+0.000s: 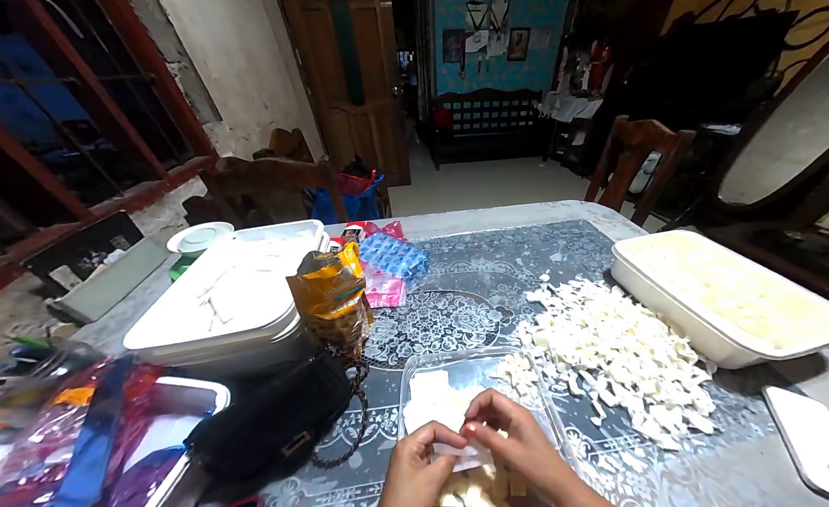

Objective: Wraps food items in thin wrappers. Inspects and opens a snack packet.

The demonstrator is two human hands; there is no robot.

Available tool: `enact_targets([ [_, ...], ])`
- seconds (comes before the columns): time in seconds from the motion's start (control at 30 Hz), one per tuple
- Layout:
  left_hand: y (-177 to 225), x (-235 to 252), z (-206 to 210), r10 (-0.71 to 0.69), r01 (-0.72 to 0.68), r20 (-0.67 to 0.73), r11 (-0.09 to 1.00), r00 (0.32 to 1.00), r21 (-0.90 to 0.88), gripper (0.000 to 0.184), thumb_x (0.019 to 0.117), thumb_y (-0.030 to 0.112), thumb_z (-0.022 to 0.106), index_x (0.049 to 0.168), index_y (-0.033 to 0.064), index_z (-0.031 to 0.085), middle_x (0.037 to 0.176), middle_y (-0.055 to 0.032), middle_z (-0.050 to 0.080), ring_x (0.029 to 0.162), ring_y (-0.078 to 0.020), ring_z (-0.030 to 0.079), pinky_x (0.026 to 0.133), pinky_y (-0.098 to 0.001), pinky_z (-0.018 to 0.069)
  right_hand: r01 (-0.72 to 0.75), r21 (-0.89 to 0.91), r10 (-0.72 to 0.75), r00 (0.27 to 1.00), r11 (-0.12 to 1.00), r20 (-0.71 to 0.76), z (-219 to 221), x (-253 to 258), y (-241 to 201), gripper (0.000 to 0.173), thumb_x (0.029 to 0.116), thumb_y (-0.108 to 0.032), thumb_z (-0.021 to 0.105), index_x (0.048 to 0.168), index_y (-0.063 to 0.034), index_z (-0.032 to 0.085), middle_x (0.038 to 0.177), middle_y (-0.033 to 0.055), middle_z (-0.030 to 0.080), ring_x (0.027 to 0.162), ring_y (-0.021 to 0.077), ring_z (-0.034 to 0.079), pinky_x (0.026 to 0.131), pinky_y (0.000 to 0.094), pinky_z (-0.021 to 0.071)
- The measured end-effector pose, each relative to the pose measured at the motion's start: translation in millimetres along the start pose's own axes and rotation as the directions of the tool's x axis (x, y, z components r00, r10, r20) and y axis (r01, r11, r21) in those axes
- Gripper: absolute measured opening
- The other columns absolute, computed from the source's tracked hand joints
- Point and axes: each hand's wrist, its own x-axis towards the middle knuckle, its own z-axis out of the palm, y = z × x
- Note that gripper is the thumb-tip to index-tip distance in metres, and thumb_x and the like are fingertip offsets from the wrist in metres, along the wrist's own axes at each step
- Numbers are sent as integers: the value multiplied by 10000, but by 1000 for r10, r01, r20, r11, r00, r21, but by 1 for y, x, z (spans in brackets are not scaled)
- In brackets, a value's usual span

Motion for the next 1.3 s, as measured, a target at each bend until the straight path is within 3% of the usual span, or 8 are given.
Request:
enact_targets([
  [0.2,3,7,-8,-242,253,74,909,967,-332,114,959,-21,579,1049,21,634,834,-11,724,743,-84,696,714,-260,585,491,-420,-447,870,763,206,-1,3,18,230,895,-298,756,938,-74,727,1133,146,708,1131,306,648,960,455,519],
  [0.43,11,0,-1,-97,101,40,990,994,-100,214,890,-7,687,1100,-47,687,961,-58,727,808,-86,706,764,-263,602,96,-168,-103,994,981,-39,1,-2,4,157,892,-138,731,913,14,698,845,46,706,785,39,642,749,200,516],
  [0.53,4,-1,0,42,-34,-62,992,997,125,121,887,31,703,990,-27,731,878,-60,735,749,-61,688,708,-239,580,-27,-144,30,999,989,20,-5,-1,-2,230,957,-94,651,1139,36,707,960,98,725,809,82,661,781,248,546],
  [0.67,10,2,-5,-98,94,-31,990,995,-109,108,840,-99,679,892,-5,693,854,-34,749,751,-79,715,740,-255,606,-76,-235,78,997,969,-1,-11,1,-2,179,948,-143,685,1003,18,737,884,76,727,788,83,661,761,261,537],
  [0.83,11,5,-2,-173,130,-91,926,981,-355,255,814,-164,666,988,7,594,858,-37,724,670,-120,709,675,-281,625,178,-312,-123,974,933,188,-1,-6,-4,150,921,-88,697,941,49,754,901,176,736,920,314,688,886,458,518],
  [1.03,3,2,4,-117,96,-42,938,992,-334,217,827,-142,664,950,27,606,812,-2,705,706,-90,696,691,-263,609,59,104,-65,996,993,62,0,-2,5,126,942,-108,649,938,1,713,922,-14,697,918,-4,633,874,211,513],
  [1.17,6,3,-1,-36,22,-44,955,998,-297,232,797,-143,688,918,44,622,821,-6,728,720,-93,705,711,-265,607,42,-160,-37,999,986,36,-5,-2,5,185,954,-155,652,954,11,733,927,76,713,947,141,643,891,329,501],
  [1.3,6,7,-4,-17,-11,-143,981,990,-193,198,813,-133,689,909,24,617,805,-13,720,701,-88,703,699,-255,610,392,-440,-346,920,808,184,10,-7,10,151,941,-142,662,911,-21,745,886,122,738,940,302,699,875,495,506],
])
